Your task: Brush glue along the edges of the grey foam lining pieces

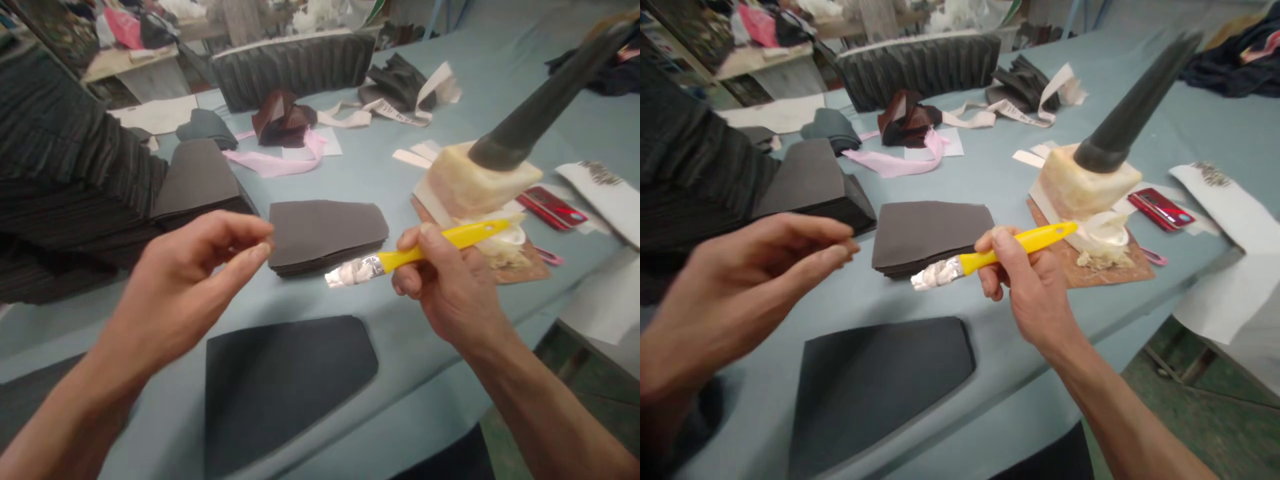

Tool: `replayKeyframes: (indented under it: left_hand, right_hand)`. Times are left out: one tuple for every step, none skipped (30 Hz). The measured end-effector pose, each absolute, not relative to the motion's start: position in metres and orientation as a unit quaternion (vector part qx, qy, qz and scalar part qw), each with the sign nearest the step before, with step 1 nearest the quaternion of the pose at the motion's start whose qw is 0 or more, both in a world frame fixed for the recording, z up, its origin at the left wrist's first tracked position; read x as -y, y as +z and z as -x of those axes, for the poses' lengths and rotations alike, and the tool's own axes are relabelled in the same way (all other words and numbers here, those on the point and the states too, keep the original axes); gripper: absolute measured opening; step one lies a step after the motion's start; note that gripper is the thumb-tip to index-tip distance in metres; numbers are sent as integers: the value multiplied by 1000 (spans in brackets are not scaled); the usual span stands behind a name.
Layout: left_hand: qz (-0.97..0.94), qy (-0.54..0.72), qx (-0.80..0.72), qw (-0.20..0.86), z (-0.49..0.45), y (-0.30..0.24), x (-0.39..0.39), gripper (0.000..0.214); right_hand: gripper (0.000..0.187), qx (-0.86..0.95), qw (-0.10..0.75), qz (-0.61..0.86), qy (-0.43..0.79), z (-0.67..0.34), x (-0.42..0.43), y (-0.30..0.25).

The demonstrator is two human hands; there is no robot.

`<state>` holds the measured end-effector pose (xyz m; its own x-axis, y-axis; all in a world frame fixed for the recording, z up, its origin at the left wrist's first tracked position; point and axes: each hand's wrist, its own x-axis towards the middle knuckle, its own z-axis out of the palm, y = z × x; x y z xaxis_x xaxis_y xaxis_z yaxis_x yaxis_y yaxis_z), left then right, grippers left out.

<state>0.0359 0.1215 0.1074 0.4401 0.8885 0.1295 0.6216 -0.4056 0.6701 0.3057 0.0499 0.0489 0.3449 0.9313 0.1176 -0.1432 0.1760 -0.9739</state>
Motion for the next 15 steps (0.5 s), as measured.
replayKeyframes:
  left_hand:
    - [-810, 239, -446, 296, -43, 101, -141, 35]
    - [-823, 232, -413, 315, -49, 94, -161, 34]
    - [-836, 220, -390, 318, -55, 87, -178, 32]
    - [-847, 203, -375, 318, -60, 82, -193, 32]
    - [-857, 185, -362, 317, -64, 77, -205, 31]
    - [-866, 171, -350, 314, -68, 73, -215, 30]
    - [-872, 158, -337, 318, -71, 71, -221, 29]
    - [-874, 150, -324, 330, -73, 69, -227, 29]
    - [-872, 145, -312, 349, -74, 67, -231, 28]
    - [-865, 143, -302, 374, -75, 66, -234, 27]
    - [-857, 143, -294, 398, -76, 65, -237, 26]
    - [-848, 141, -291, 420, -76, 65, -240, 26]
    - [-841, 138, -291, 436, -75, 64, -242, 28]
    - [-835, 134, -293, 446, -75, 64, -245, 29]
    - [-831, 128, -297, 453, -75, 65, -246, 31]
  right_hand:
    - [47, 416, 648, 490, 408, -304, -53, 49]
    - [46, 434, 642, 486, 404, -302, -56, 50]
    - [45, 451, 636, 482, 400, -299, -58, 51]
    - [43, 464, 631, 479, 396, -297, -61, 52]
    - [42, 475, 627, 478, 391, -294, -64, 53]
    - [40, 484, 624, 479, 383, -292, -68, 54]
    - [38, 492, 622, 480, 374, -290, -71, 55]
    - [36, 498, 622, 482, 364, -289, -75, 55]
    - [33, 504, 622, 483, 356, -288, -78, 55]
    - [31, 510, 622, 481, 349, -287, -82, 55]
    - [29, 517, 621, 478, 346, -286, -86, 55]
    - [27, 525, 617, 474, 344, -286, -90, 54]
    - [25, 535, 611, 470, 344, -286, -94, 54]
    - [24, 547, 604, 467, 344, -285, -98, 53]
    - [23, 560, 593, 465, 344, -284, -102, 52]
